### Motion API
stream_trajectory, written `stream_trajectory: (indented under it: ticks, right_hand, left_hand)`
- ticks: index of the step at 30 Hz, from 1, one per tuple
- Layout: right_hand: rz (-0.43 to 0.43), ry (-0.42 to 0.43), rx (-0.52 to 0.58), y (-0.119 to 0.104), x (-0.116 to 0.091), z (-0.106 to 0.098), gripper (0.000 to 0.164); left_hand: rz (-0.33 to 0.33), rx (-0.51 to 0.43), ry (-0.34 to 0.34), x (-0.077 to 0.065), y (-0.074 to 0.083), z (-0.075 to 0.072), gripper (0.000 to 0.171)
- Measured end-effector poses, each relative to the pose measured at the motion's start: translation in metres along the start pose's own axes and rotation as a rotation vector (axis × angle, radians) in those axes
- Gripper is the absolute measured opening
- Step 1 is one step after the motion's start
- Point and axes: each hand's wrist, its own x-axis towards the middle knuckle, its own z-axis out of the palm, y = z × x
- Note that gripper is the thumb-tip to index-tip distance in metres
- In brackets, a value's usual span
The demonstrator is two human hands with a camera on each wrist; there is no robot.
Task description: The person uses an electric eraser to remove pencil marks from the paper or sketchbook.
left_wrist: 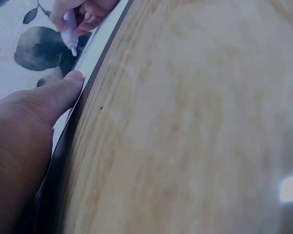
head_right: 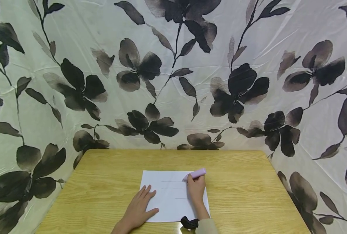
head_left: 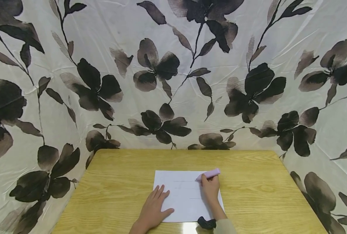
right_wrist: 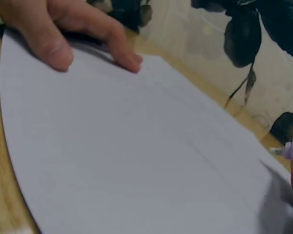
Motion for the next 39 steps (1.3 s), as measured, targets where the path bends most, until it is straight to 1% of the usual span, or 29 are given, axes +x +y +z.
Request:
stream_trajectory:
  ticks: [1,3,7,9,12,16,23,32,39]
  right_hand:
    - [-0.012,-0.022,-0.017,0.001,0.0,0.001,0.016]
    - [-0.032,-0.026,-0.047,0.004,-0.001,0.001,0.017]
    - [-0.044,0.036,-0.054,0.01,-0.005,-0.001,0.018]
    - [-0.039,0.05,-0.056,0.012,-0.007,-0.003,0.018]
    - [-0.044,0.043,-0.087,0.015,-0.009,-0.004,0.018]
    - [-0.049,0.031,-0.091,0.014,-0.009,-0.003,0.019]
    - [-0.078,0.041,-0.111,0.012,-0.006,0.0,0.018]
    - [-0.046,0.027,-0.114,0.008,-0.008,0.001,0.019]
    - [-0.06,0.02,-0.109,0.007,-0.007,0.002,0.019]
  left_hand:
    - [0.0,0.0,-0.002,0.0,0.0,0.0,0.072]
    - [0.002,0.0,-0.004,0.001,0.0,0.0,0.071]
    - [0.017,0.006,-0.017,-0.001,0.0,0.001,0.071]
    - [0.016,0.01,-0.031,-0.003,0.001,0.002,0.071]
    - [0.008,0.018,-0.046,-0.005,0.002,0.003,0.071]
    - [0.007,0.025,-0.037,-0.005,0.001,0.003,0.071]
    - [0.012,0.012,-0.019,-0.002,-0.001,0.004,0.071]
    - [0.007,0.016,-0.022,-0.002,-0.003,0.003,0.071]
    - [0.01,0.019,-0.016,-0.002,-0.002,0.001,0.071]
